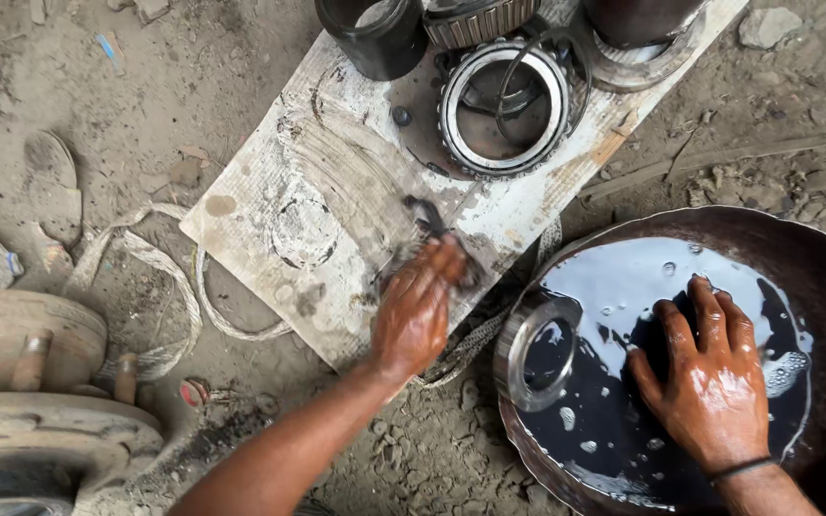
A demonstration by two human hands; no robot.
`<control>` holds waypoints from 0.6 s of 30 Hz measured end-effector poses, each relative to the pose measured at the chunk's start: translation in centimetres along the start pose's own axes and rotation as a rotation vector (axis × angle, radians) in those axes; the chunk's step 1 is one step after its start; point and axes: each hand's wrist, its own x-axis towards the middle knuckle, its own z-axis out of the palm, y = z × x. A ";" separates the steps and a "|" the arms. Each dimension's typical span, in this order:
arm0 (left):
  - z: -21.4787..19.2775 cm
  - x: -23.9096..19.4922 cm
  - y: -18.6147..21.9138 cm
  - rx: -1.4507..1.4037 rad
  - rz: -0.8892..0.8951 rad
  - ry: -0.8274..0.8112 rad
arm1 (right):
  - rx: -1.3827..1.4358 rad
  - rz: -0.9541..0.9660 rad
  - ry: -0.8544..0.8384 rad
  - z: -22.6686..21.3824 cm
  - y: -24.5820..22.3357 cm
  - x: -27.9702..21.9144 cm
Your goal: The person scrubs several metal rings and cylindrical parts in a basin of soapy water, then places them on a nearby board. The person repeats this process for multiple parts, handling them one at a time.
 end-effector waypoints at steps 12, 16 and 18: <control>-9.2 18.1 11.0 2.158 0.361 0.148 | -0.146 -0.074 -0.039 2.1 0.2 0.2; -10.0 17.7 10.9 2.055 0.406 0.121 | -0.054 -0.092 -0.003 1.7 -0.3 -0.1; -10.5 15.9 11.2 2.129 0.355 0.159 | -0.032 -0.083 -0.017 1.4 0.2 0.1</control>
